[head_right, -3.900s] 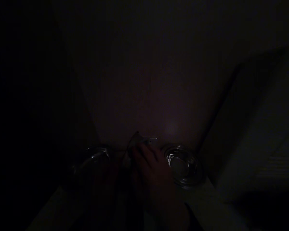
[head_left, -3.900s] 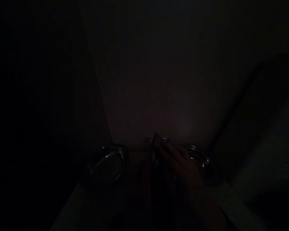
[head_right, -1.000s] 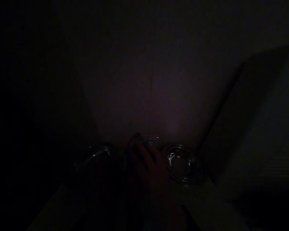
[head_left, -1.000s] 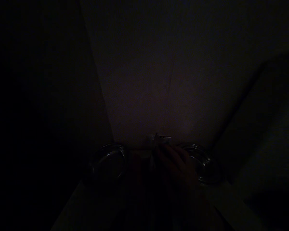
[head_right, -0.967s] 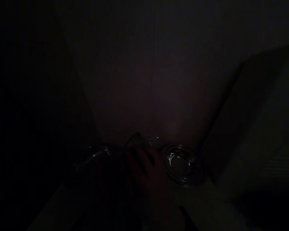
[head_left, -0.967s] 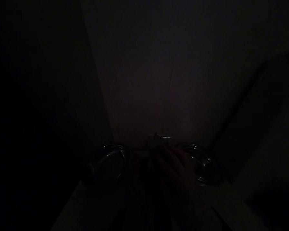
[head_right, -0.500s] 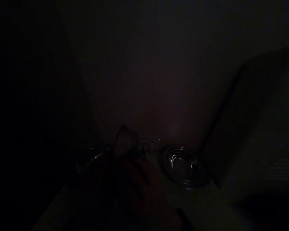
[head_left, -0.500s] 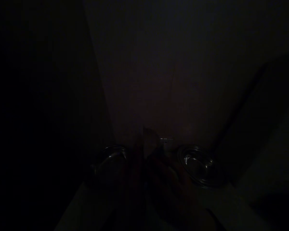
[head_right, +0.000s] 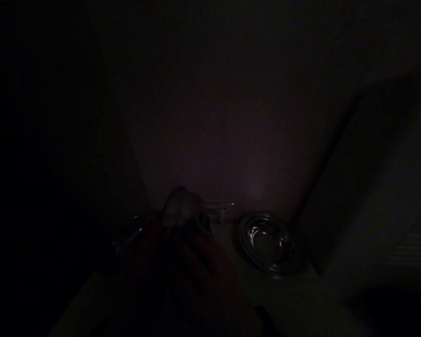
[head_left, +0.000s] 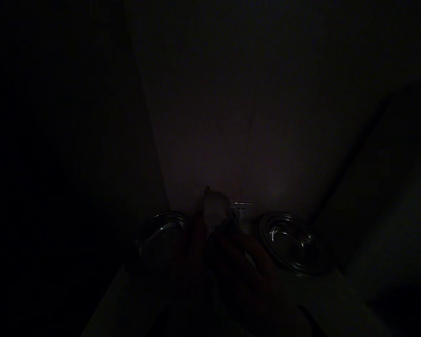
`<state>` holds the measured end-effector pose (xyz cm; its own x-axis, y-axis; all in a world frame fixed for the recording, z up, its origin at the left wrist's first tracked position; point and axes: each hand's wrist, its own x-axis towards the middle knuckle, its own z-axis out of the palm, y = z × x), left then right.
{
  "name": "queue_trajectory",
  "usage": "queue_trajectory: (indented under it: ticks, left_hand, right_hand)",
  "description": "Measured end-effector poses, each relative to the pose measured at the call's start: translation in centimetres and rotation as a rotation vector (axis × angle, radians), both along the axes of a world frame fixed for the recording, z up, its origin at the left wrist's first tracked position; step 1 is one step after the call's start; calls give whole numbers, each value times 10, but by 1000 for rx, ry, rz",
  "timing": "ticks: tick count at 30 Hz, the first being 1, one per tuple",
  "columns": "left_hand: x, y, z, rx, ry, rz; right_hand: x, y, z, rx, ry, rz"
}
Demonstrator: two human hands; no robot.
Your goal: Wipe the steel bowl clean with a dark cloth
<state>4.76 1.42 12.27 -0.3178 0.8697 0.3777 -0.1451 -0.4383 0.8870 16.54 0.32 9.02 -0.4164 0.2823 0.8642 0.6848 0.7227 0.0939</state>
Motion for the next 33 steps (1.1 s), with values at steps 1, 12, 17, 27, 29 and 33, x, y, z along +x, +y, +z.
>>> queue_trajectory:
  ticks: [1,12,17,27,29,33]
  left_hand:
    - [-1,0,1,5,3,2]
    - [11,-12,0,22,29,-52]
    - [12,-13,-5,12,16,-100]
    - [8,-8,-7,-36,10,-113]
    - [11,-12,-8,-53,12,-123]
    - [11,-12,-7,-57,22,-125]
  right_hand:
    - [0,0,-1,-1,-13,3]
    - [12,8,10,-29,67,-105]
    - [17,12,18,-120,112,-86]
    - [12,13,10,-77,139,-94]
    - [19,16,18,-162,182,-115]
    - [17,13,20,-160,154,-94]
